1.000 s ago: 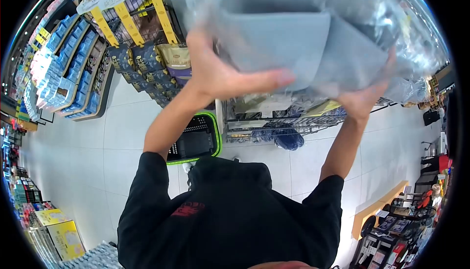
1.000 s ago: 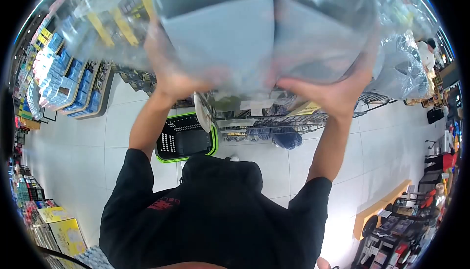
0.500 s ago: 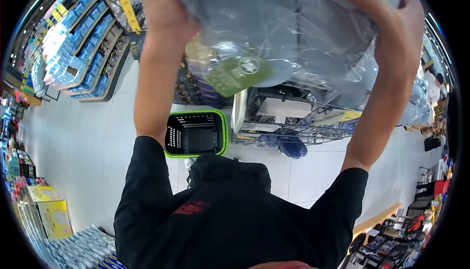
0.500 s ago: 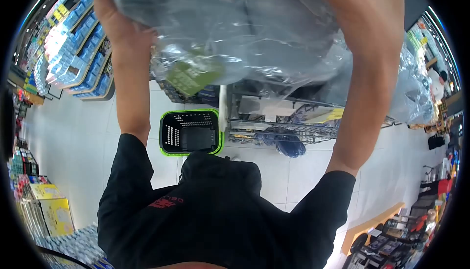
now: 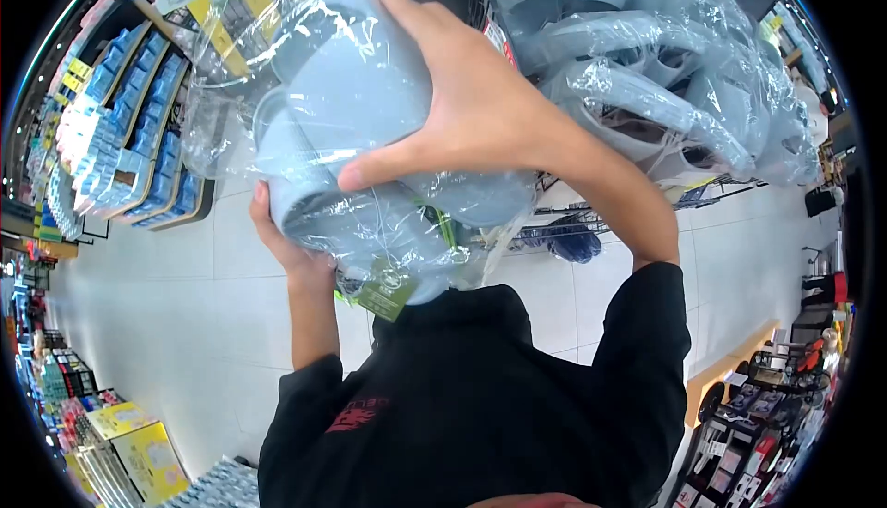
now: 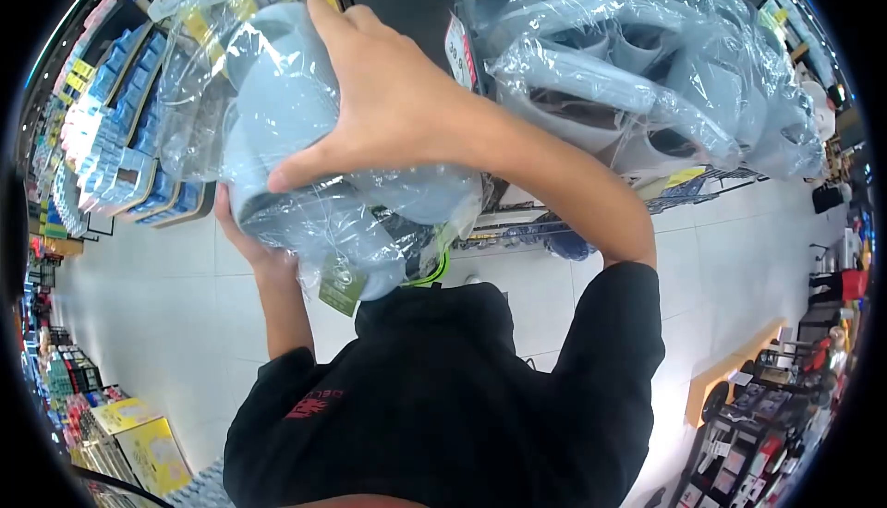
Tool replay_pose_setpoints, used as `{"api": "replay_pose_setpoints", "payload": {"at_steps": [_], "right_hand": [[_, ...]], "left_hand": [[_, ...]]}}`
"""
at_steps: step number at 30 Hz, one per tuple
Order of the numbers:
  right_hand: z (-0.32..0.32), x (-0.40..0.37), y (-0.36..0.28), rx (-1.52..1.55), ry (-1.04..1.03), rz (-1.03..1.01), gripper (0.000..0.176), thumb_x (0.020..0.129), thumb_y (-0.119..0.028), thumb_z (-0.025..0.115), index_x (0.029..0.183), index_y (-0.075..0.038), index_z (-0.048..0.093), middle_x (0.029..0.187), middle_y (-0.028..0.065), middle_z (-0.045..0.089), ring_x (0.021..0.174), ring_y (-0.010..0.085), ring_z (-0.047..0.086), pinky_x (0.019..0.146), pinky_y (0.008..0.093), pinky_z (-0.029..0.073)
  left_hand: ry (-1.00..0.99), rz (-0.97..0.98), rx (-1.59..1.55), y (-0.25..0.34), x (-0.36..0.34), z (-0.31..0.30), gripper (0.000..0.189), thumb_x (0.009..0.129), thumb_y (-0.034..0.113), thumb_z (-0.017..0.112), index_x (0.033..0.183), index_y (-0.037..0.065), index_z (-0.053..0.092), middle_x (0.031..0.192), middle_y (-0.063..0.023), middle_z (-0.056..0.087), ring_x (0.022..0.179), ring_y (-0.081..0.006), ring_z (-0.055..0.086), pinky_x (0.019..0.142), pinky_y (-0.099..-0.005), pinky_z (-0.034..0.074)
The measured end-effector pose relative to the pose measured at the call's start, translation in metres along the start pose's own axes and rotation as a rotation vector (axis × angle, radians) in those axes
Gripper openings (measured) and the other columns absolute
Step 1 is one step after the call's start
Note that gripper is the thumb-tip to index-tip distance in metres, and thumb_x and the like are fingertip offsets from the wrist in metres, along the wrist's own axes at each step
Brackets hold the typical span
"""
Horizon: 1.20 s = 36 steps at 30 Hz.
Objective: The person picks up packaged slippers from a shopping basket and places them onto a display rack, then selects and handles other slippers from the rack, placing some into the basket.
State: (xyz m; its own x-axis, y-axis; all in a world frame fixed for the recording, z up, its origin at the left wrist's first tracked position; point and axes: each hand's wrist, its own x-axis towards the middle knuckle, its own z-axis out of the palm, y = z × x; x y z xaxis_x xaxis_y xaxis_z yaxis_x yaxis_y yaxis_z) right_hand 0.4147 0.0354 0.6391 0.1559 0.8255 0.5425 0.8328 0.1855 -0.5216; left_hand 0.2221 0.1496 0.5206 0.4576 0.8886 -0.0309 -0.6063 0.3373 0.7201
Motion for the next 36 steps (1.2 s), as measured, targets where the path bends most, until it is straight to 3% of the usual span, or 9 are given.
{"api": "replay_pose_setpoints", "payload": {"at_steps": [8,14,16,20,23,25,30,32,36], "right_hand": [[0.040,-0.033,-0.005,0.152,-0.057,0.037,0.129,0.065,-0.046,0.088,0.149,0.011,0.009,0.136,0.0291,0.040,0.128,0.0398,0.043,0.107,0.0417,0.036],[0.120,-0.068,0.019,0.341,-0.108,0.233,0.126,0.070,-0.045,0.085,0.150,0.009,0.004,0.144,0.0308,0.034,0.136,0.0395,0.036,0.113,0.0423,0.029],[0.173,-0.087,0.049,0.429,-0.080,0.429,0.124,0.070,-0.044,0.085,0.150,0.009,0.006,0.145,0.0309,0.034,0.137,0.0381,0.036,0.114,0.0422,0.028],[0.308,-0.161,0.163,0.767,-0.347,1.114,0.091,0.077,-0.031,0.082,0.142,0.009,0.034,0.131,0.0242,0.054,0.119,0.0322,0.056,0.100,0.0370,0.046],[0.354,-0.213,0.189,0.779,-0.495,1.317,0.075,0.079,-0.025,0.080,0.136,0.006,0.044,0.124,0.0210,0.060,0.110,0.0296,0.062,0.091,0.0347,0.052],[0.362,-0.231,0.194,0.761,-0.508,1.510,0.067,0.080,-0.026,0.079,0.132,0.005,0.048,0.121,0.0202,0.061,0.108,0.0301,0.063,0.088,0.0417,0.054],[0.341,-0.226,0.203,0.757,-0.652,1.558,0.056,0.085,-0.033,0.072,0.124,0.004,0.054,0.114,0.0186,0.063,0.100,0.0298,0.064,0.077,0.0492,0.056],[0.334,-0.227,0.199,0.767,-0.710,1.535,0.052,0.086,-0.035,0.071,0.121,0.001,0.056,0.114,0.0169,0.063,0.099,0.0296,0.063,0.076,0.0443,0.056],[0.342,-0.261,0.228,0.831,-0.636,1.647,0.043,0.087,-0.035,0.069,0.115,-0.003,0.062,0.107,0.0105,0.064,0.090,0.0249,0.062,0.068,0.0388,0.055]], "left_hand": [[0.004,-0.116,0.030,-0.015,0.020,-0.078,0.066,0.088,0.054,0.047,0.134,0.007,0.049,0.128,-0.0139,0.057,0.114,-0.0313,0.058,0.096,-0.0468,0.048],[0.158,-0.437,0.014,-0.024,0.025,-0.155,0.067,0.089,0.055,0.051,0.133,0.005,0.051,0.125,-0.0153,0.060,0.108,-0.0319,0.061,0.092,-0.0462,0.051],[0.215,-0.679,-0.074,-0.047,0.030,-0.203,0.060,0.091,0.053,0.054,0.127,0.006,0.057,0.117,-0.0144,0.065,0.099,-0.0296,0.066,0.088,-0.0449,0.054],[0.249,-0.900,0.048,-0.136,0.027,-0.303,0.053,0.091,0.052,0.057,0.115,0.006,0.066,0.106,-0.0102,0.070,0.095,-0.0267,0.067,0.087,-0.0422,0.055],[0.251,-1.075,0.143,-0.169,0.013,-0.341,0.059,0.090,0.057,0.054,0.122,0.008,0.064,0.116,-0.0116,0.068,0.101,-0.0270,0.066,0.092,-0.0421,0.052],[0.238,-1.093,0.151,-0.177,0.006,-0.352,0.061,0.090,0.059,0.053,0.124,0.009,0.063,0.119,-0.0113,0.067,0.105,-0.0267,0.065,0.093,-0.0433,0.052],[0.077,-1.316,0.003,-0.200,0.000,-0.384,0.062,0.092,0.061,0.050,0.131,0.014,0.059,0.124,-0.0107,0.065,0.113,-0.0243,0.063,0.097,-0.0463,0.050],[0.086,-1.342,0.456,-0.184,-0.001,-0.343,0.061,0.092,0.061,0.050,0.133,0.016,0.057,0.127,-0.0088,0.063,0.114,-0.0222,0.062,0.098,-0.0454,0.048],[-0.042,-1.263,0.489,-0.199,0.001,-0.370,0.059,0.094,0.059,0.049,0.136,0.017,0.054,0.126,-0.0045,0.063,0.103,-0.0175,0.063,0.084,-0.0353,0.053]]}}
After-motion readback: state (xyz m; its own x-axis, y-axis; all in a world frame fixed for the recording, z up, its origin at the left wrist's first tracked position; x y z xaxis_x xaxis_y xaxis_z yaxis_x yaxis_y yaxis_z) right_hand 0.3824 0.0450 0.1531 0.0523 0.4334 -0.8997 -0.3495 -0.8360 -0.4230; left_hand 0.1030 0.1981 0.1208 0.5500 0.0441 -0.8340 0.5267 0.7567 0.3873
